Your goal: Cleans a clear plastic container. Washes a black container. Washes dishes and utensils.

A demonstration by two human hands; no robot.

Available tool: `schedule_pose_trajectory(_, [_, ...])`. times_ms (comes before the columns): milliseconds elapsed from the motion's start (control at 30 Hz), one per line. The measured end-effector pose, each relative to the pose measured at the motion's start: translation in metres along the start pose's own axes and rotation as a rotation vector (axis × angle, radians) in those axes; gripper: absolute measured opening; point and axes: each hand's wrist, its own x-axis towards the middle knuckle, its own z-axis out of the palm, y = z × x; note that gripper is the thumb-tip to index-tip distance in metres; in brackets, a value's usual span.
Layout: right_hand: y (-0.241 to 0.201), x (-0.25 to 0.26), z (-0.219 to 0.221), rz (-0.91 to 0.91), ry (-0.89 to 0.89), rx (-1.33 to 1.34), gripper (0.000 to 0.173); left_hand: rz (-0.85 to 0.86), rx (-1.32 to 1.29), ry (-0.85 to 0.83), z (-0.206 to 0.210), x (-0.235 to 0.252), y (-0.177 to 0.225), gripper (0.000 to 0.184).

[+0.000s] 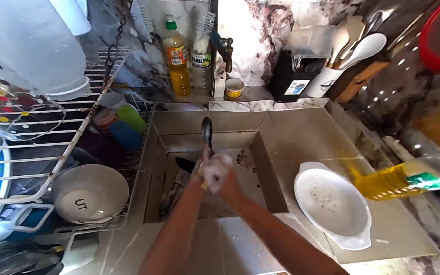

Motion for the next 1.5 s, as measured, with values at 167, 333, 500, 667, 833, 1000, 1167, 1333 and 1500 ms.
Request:
schedule_pose_trajectory(167, [0.017,0.048,0.009,0.111,-0.203,-0.492,0.028,-0.122,-0.472,-0.011,0.03,0.002,-0.006,0.048])
schedule_pose_trajectory(333, [0.028,0.01,-0.003,0.163,-0.279,-0.153,0.029,-0.025,-0.446,0.095,-0.004,0.031,-0.009,0.048])
schedule_pose_trajectory(500, [0.038,0.006,0.014,0.412,-0.045,0.344,0.031,0.066,-0.415,0.168,0.006,0.034,-0.008,0.046])
schedule_pose_trajectory(667, [0.034,0.003,0.011,0.55,-0.016,0.125,0.037,0.219,-0.066,0.246,0.027,0.04,-0.018,0.05])
schedule_pose_trajectory(833, [0.027,-0.02,-0.066,0.776,-0.295,-0.315,0.042,0.286,-0.08,0.232,0.01,0.054,-0.006,0.043])
schedule_pose_trajectory(1000, [0.073,-0.082,-0.178,0.974,0.101,-0.646,0.051,0.053,-0.002,0.19,0.011,0.046,0.002,0.03])
schedule_pose_trajectory(1167, [0.081,-0.073,-0.182,0.698,0.25,-0.775,0.054,-0.017,0.086,0.118,0.025,0.058,0.006,0.024])
schedule_pose_trajectory(1333, [0.012,0.056,-0.143,0.033,0.298,-0.513,0.05,0.058,0.161,0.022,0.031,0.076,0.019,0.044])
schedule_pose_trajectory(1500, [-0.062,0.216,-0.086,-0.161,0.124,-0.538,0.056,0.101,0.2,0.05,0.031,0.089,0.026,0.044])
